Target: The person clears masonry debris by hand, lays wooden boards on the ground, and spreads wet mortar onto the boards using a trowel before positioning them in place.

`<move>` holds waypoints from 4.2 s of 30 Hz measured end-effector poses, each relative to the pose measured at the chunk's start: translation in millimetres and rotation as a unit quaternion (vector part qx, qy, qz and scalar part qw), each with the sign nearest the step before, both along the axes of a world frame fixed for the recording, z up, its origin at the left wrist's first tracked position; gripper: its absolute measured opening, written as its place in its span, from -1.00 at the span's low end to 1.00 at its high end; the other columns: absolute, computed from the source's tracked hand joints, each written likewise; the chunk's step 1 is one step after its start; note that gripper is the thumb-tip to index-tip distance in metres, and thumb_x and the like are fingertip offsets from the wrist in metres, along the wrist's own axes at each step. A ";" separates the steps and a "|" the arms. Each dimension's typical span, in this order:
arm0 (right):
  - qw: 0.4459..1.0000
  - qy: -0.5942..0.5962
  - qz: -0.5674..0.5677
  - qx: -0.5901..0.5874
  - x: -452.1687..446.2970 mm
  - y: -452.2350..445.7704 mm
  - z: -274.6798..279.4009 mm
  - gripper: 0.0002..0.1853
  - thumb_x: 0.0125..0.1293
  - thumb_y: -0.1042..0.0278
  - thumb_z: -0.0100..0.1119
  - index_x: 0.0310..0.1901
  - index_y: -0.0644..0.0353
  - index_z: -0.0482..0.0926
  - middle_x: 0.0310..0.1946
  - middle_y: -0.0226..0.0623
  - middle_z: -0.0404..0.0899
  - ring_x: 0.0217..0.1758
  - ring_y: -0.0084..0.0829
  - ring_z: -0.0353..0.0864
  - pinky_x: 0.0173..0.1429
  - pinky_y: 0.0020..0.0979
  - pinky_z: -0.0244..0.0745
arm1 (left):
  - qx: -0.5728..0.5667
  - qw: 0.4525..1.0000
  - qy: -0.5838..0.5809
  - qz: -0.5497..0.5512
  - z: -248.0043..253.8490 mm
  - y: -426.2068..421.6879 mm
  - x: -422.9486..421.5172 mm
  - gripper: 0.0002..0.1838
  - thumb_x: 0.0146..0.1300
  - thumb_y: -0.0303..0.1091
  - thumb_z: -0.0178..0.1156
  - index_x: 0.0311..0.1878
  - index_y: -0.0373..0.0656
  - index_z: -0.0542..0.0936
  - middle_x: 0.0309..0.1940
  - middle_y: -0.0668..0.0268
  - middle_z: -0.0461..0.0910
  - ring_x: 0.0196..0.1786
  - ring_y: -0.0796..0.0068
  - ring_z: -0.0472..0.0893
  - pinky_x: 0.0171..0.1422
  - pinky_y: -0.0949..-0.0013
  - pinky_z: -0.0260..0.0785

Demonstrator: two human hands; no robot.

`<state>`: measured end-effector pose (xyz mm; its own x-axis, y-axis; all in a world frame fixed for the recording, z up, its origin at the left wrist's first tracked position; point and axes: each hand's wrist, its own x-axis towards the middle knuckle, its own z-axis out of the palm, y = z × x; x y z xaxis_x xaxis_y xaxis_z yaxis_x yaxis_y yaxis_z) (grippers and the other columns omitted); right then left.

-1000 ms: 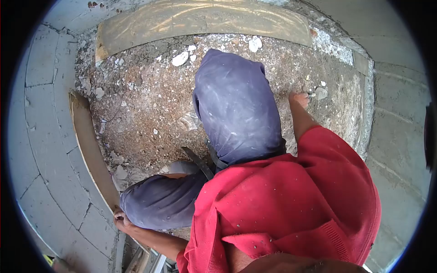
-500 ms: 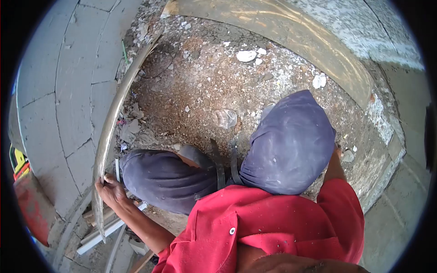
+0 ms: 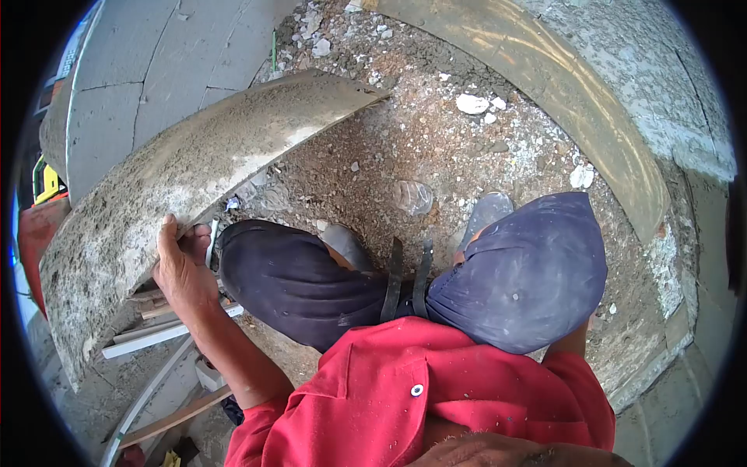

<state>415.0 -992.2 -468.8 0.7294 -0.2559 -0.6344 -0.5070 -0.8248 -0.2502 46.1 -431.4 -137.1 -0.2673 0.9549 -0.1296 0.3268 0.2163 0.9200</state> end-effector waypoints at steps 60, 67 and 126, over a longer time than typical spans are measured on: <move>0.857 -0.090 0.478 0.169 -15.0 320.2 14.3 -0.27 0.24 0.08 0.29 0.34 0.41 0.37 0.23 0.20 0.49 0.31 0.01 0.51 0.40 -0.23 0.33 | -0.249 0.764 -0.583 -0.121 -318.7 143.4 19.8 -0.14 0.37 0.01 0.24 0.43 -0.47 0.12 0.34 -0.23 0.33 0.33 -0.11 0.46 0.14 0.31 0.64; 0.915 0.039 0.346 0.206 -27.1 297.6 -6.1 -0.18 0.27 0.07 0.30 0.38 0.50 0.26 0.21 0.23 0.48 0.02 -0.15 0.67 0.14 -0.29 0.55 | -0.393 0.817 -0.410 -0.102 -417.1 165.3 30.1 -0.17 0.46 0.19 -0.01 0.41 -0.47 0.20 0.23 -0.16 0.49 0.12 0.01 0.64 -0.07 0.41 0.67; 0.800 -0.210 0.559 0.055 123.9 481.3 26.7 -0.45 0.29 0.29 0.24 0.33 -0.04 0.39 0.03 -0.08 0.64 0.10 0.01 0.61 0.22 -0.03 0.51 | -0.147 0.812 0.199 -0.529 -45.1 50.2 29.4 -0.09 0.07 0.40 0.27 0.22 -0.27 0.58 0.28 -0.06 0.48 0.40 0.02 0.40 0.52 0.03 0.10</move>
